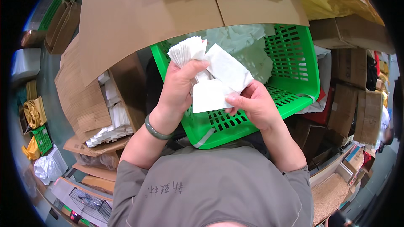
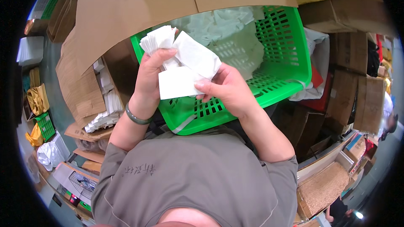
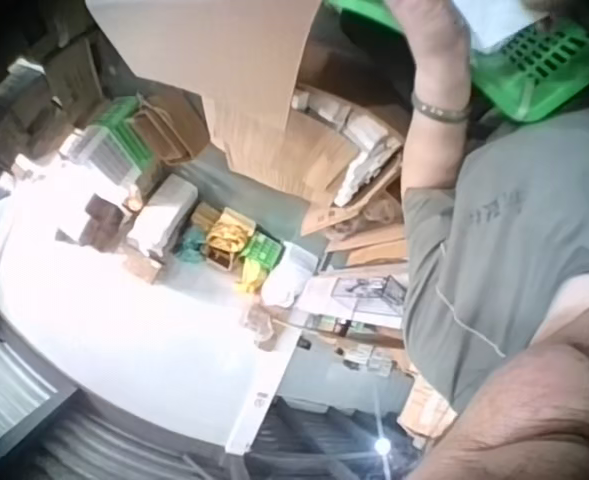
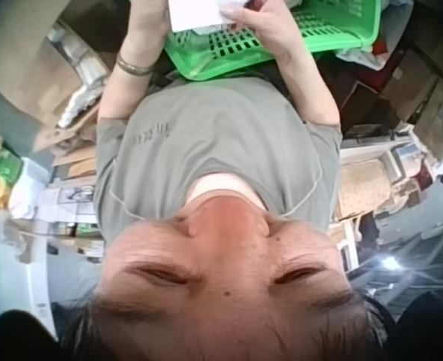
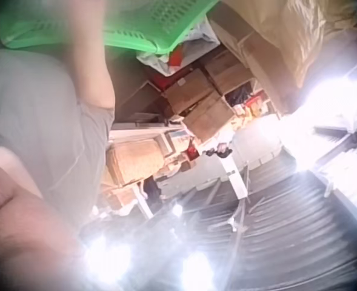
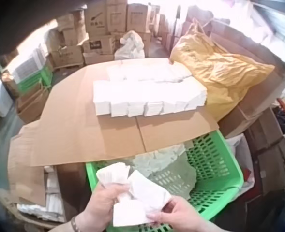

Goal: Stacking and organizing small white items from a green basket onto a cardboard box.

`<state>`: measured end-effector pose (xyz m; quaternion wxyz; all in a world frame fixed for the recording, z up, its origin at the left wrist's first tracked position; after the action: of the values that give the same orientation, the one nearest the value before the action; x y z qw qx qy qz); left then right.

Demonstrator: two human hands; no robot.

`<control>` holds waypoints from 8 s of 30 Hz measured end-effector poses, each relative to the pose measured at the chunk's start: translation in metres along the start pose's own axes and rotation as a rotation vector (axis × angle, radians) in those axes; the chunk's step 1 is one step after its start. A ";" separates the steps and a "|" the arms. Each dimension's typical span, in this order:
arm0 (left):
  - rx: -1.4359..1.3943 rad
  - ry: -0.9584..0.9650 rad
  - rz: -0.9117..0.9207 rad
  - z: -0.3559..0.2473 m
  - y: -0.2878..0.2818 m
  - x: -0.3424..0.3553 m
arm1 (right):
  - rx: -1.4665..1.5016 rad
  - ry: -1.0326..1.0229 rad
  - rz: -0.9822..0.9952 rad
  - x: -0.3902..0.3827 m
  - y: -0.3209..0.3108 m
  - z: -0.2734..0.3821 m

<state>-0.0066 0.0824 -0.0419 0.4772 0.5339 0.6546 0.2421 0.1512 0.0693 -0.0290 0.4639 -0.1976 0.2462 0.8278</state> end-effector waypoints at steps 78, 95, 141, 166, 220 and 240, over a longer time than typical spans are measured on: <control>0.005 -0.374 0.349 0.018 0.019 -0.011 | -0.901 -0.862 -0.536 -0.001 0.011 0.081; -0.005 -0.464 0.358 0.022 0.012 -0.012 | -1.258 -1.187 -0.485 0.000 0.026 0.101; -0.372 -0.108 0.306 -0.005 0.001 0.001 | -1.650 -0.014 0.467 0.163 -0.036 -0.207; -0.075 -0.016 0.133 -0.005 0.003 -0.001 | 0.190 -0.435 0.192 0.017 -0.027 0.043; -0.388 -0.200 0.484 -0.001 0.007 -0.008 | -0.547 -0.461 -0.214 0.049 0.000 0.077; -0.579 -0.158 0.453 -0.005 0.002 0.002 | -1.375 0.361 1.217 0.147 0.025 -0.234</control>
<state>-0.0095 0.0856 -0.0388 0.5915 0.5253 0.3855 0.4749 0.0800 0.0183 -0.2926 -0.3132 -0.3912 -0.1682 0.8488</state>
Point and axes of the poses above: each hand's wrist, its own x-axis towards the middle knuckle, its own y-axis out of the palm, z = x × y, the point moved 6 cm from there along x, towards the middle knuckle, and after that the axes turned 14 degrees about -x, right-handed, at the moved point
